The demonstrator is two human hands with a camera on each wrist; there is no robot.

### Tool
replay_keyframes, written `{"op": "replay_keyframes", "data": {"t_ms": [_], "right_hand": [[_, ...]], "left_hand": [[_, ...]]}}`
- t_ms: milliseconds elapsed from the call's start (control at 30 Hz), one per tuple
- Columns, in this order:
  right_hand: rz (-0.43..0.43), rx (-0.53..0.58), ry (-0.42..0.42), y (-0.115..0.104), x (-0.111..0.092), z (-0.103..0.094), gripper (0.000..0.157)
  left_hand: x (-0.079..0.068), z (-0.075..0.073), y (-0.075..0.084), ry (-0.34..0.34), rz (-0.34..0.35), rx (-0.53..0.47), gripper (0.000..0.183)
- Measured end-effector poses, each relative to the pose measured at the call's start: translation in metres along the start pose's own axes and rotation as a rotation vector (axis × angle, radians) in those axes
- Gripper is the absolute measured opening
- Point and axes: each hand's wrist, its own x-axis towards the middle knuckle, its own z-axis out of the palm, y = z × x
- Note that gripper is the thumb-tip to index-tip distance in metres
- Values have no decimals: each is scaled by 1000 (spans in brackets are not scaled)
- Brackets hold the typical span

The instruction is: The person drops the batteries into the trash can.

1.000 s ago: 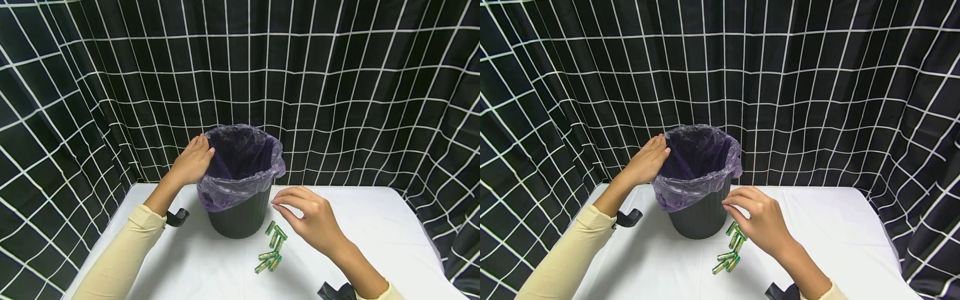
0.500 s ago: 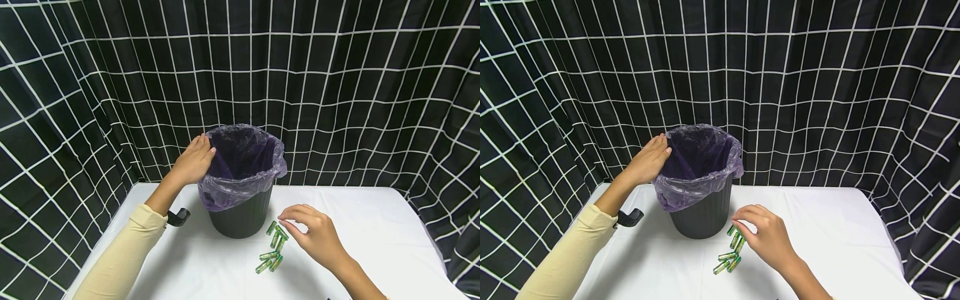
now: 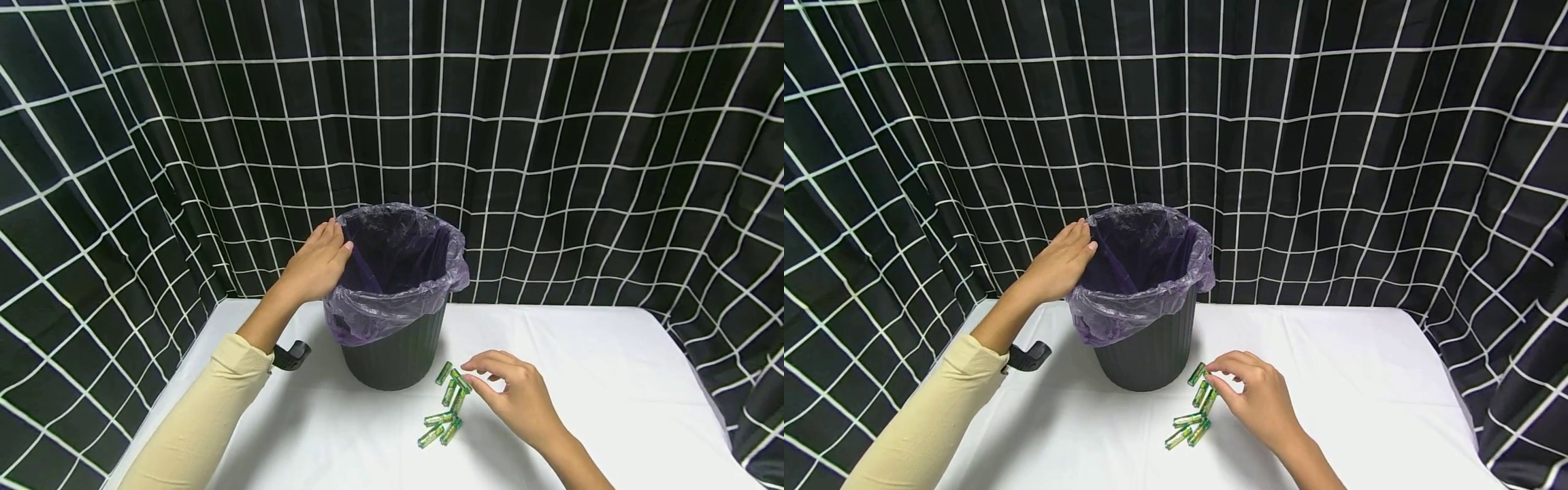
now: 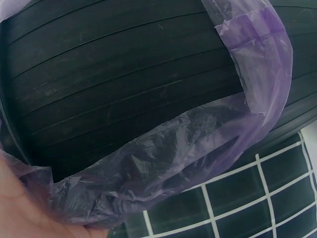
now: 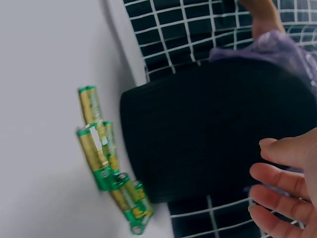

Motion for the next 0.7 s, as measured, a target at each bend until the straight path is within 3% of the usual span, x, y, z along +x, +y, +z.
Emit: {"op": "replay_keyframes", "data": {"t_ms": [700], "right_hand": [[215, -25, -140, 38, -27, 32, 20]], "left_hand": [[0, 0, 0, 2, 21, 15, 63]]}}
